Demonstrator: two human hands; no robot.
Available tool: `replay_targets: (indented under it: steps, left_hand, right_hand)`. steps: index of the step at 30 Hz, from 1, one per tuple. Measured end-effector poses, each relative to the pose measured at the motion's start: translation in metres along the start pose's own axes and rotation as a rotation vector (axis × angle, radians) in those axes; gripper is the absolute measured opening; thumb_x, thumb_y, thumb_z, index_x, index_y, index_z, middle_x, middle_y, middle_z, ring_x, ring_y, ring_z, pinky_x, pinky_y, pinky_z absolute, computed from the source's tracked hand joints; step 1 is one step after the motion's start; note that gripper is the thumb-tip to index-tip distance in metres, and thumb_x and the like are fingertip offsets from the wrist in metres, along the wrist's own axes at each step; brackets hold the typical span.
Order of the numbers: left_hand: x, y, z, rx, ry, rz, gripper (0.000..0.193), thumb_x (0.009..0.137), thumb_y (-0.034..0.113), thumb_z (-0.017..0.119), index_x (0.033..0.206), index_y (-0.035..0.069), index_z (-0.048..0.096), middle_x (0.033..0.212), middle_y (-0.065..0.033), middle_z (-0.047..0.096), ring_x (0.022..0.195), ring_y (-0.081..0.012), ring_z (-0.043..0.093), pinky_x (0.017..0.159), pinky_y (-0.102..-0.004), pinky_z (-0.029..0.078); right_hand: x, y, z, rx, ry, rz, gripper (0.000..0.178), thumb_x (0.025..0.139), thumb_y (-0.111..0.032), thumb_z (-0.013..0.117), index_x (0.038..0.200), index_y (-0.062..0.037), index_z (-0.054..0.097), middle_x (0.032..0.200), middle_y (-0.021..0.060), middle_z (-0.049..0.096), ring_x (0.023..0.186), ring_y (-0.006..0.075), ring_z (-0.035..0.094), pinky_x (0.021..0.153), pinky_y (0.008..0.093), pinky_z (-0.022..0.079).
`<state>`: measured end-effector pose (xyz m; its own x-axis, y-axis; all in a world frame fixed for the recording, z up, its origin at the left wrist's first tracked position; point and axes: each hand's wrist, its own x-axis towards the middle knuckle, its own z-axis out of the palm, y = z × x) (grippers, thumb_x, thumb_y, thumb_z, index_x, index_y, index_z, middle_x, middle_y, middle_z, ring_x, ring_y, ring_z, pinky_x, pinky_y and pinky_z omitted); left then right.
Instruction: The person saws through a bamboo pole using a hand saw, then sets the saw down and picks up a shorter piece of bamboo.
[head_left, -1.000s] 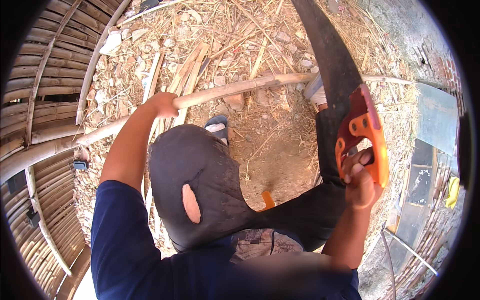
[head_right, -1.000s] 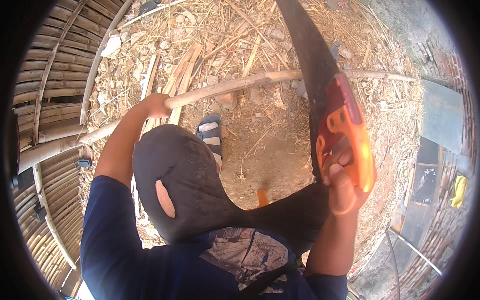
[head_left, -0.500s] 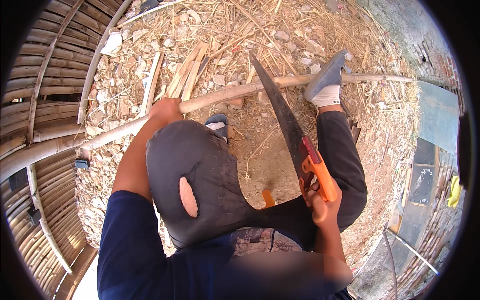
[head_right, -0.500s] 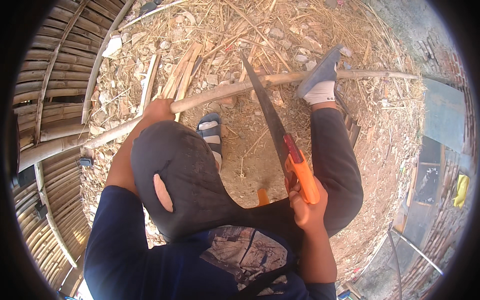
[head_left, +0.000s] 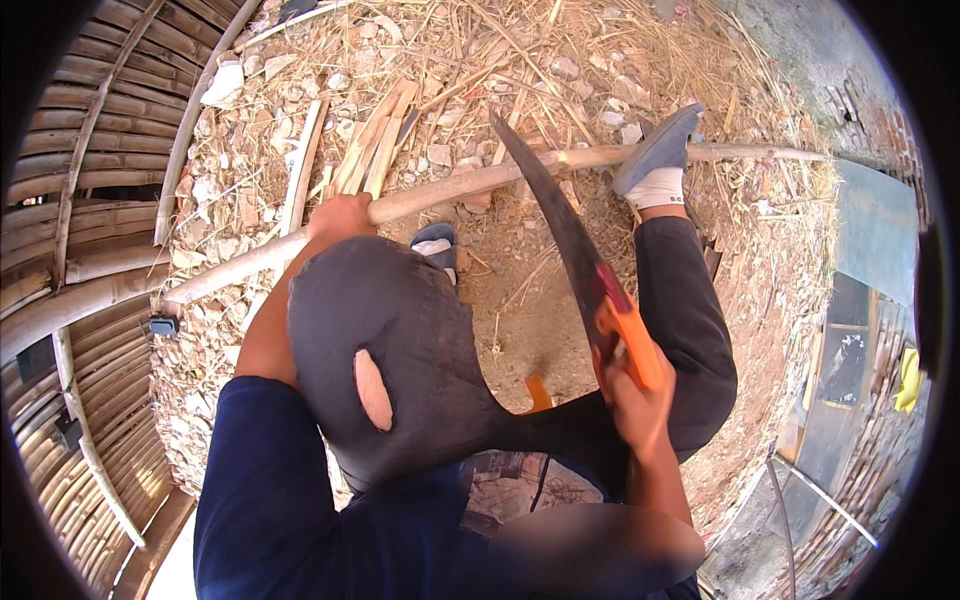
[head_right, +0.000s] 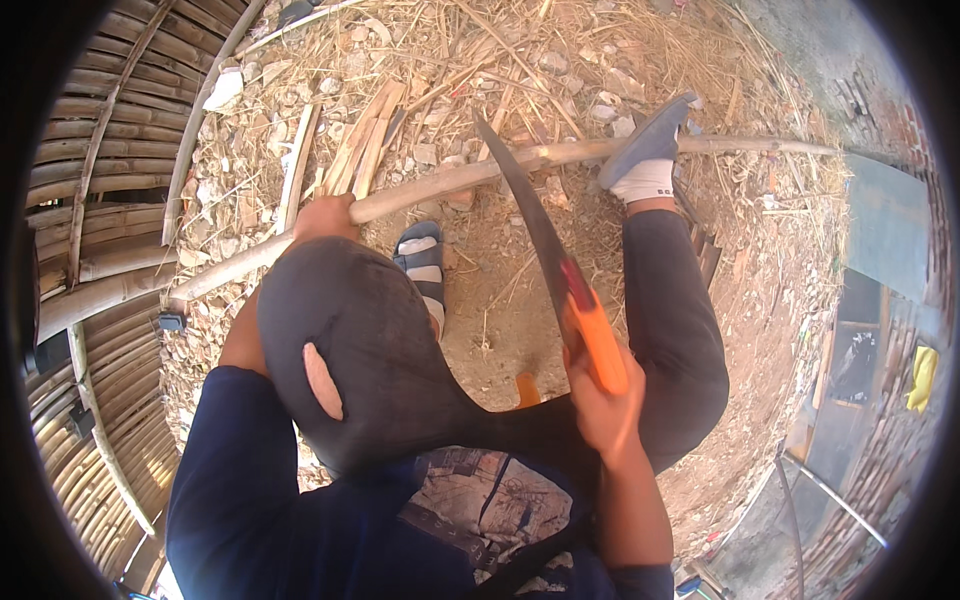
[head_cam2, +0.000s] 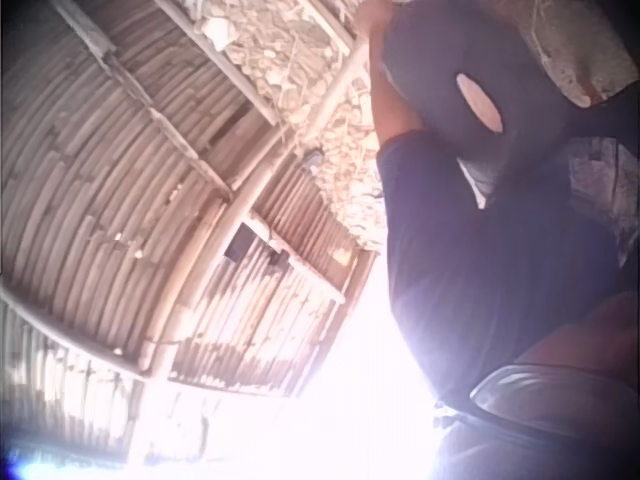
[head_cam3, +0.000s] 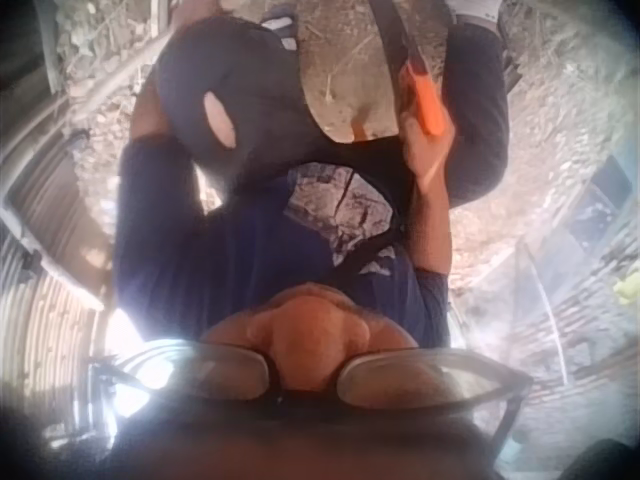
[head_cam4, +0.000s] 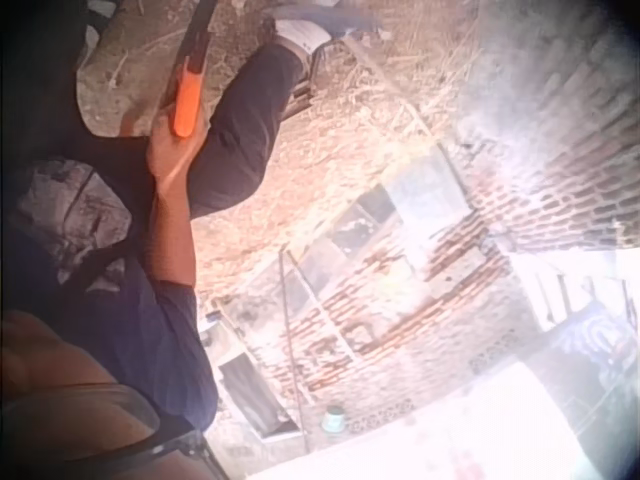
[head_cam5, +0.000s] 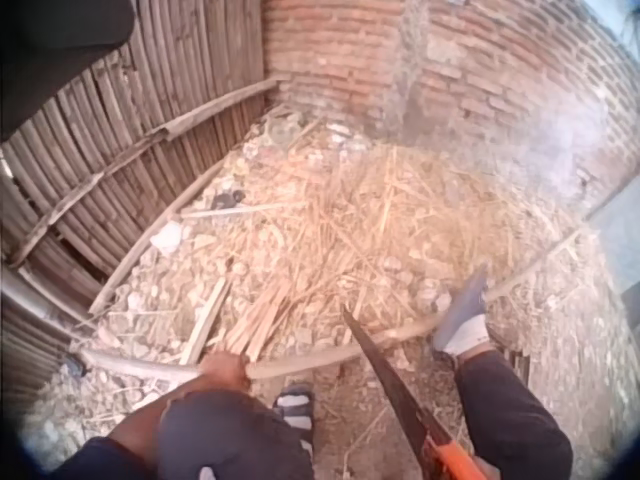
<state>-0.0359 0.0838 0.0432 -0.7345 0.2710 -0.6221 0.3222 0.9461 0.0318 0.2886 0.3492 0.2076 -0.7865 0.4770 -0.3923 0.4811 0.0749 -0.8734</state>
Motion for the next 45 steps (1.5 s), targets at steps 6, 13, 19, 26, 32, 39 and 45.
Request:
replay_targets:
  steps: [6, 13, 19, 26, 32, 39, 45]
  left_hand:
    - [-0.01, -0.011, 0.009, 0.049, 0.045, 0.019, 0.029, 0.089, 0.024, 0.069, 0.116, 0.013, 0.067, 0.111, -0.0127, 0.074, 0.105, -0.0303, 0.073, 0.091, -0.044, 0.058]
    - [-0.011, -0.028, 0.018, -0.012, 0.085, -0.004, 0.022, 0.087, 0.015, 0.065, 0.109, 0.011, 0.067, 0.106, -0.0128, 0.074, 0.103, -0.0304, 0.072, 0.091, -0.0449, 0.057]
    - [-0.007, -0.032, 0.019, -0.004, 0.088, 0.015, 0.022, 0.087, 0.018, 0.067, 0.107, 0.011, 0.067, 0.107, -0.014, 0.074, 0.104, -0.0306, 0.073, 0.09, -0.0439, 0.058]
    - [-0.001, -0.032, 0.02, 0.007, 0.097, 0.013, 0.035, 0.088, 0.035, 0.071, 0.115, 0.012, 0.067, 0.113, -0.013, 0.074, 0.11, -0.0313, 0.072, 0.093, -0.0429, 0.057]
    - [-0.003, -0.031, 0.01, 0.014, 0.012, 0.005, 0.04, 0.089, 0.037, 0.07, 0.121, 0.014, 0.067, 0.118, -0.0118, 0.074, 0.114, -0.0297, 0.07, 0.096, -0.0428, 0.057]
    - [-0.012, -0.032, 0.0, -0.002, 0.006, -0.019, 0.041, 0.086, 0.033, 0.068, 0.122, 0.014, 0.068, 0.116, -0.0121, 0.074, 0.112, -0.0292, 0.071, 0.095, -0.0425, 0.057]
    - [-0.003, -0.019, -0.002, 0.004, 0.002, 0.025, 0.043, 0.084, 0.032, 0.067, 0.123, 0.015, 0.069, 0.116, -0.012, 0.075, 0.11, -0.0293, 0.072, 0.094, -0.0422, 0.058]
  right_hand:
    - [0.001, 0.004, 0.006, 0.098, -0.017, 0.044, 0.004, 0.084, 0.001, 0.056, 0.089, 0.0024, 0.057, 0.082, 0.0055, 0.06, 0.075, 0.0105, 0.056, 0.075, 0.0271, 0.049]
    - [0.035, 0.006, -0.029, 0.498, -0.02, 0.208, 0.008, 0.077, 0.002, 0.053, 0.084, -0.0012, 0.051, 0.065, 0.0064, 0.053, 0.048, 0.0116, 0.048, 0.048, 0.0267, 0.041]
    - [0.037, -0.009, -0.027, -0.018, -0.098, -0.05, 0.011, 0.08, 0.001, 0.059, 0.09, -0.0018, 0.055, 0.07, 0.0017, 0.055, 0.053, 0.0076, 0.05, 0.053, 0.0245, 0.042]
    - [0.012, -0.007, -0.016, 0.035, -0.07, -0.027, 0.015, 0.082, 0.003, 0.065, 0.095, -0.0012, 0.059, 0.075, 0.0018, 0.058, 0.059, 0.0079, 0.056, 0.059, 0.0246, 0.048]
    - [-0.015, -0.046, -0.026, 0.103, -0.028, 0.016, 0.013, 0.083, 0.001, 0.066, 0.094, -0.0017, 0.059, 0.077, 0.0029, 0.06, 0.06, 0.0085, 0.058, 0.057, 0.023, 0.046]
    - [-0.029, -0.013, -0.022, 0.166, 0.038, 0.071, 0.012, 0.081, 0.0, 0.063, 0.091, -0.0025, 0.057, 0.074, 0.0028, 0.059, 0.058, 0.0082, 0.056, 0.056, 0.0231, 0.046]
    - [-0.033, -0.012, -0.018, 0.181, 0.034, 0.157, 0.011, 0.081, 0.001, 0.063, 0.089, -0.0014, 0.057, 0.072, 0.0026, 0.058, 0.056, 0.0085, 0.055, 0.054, 0.0229, 0.045]
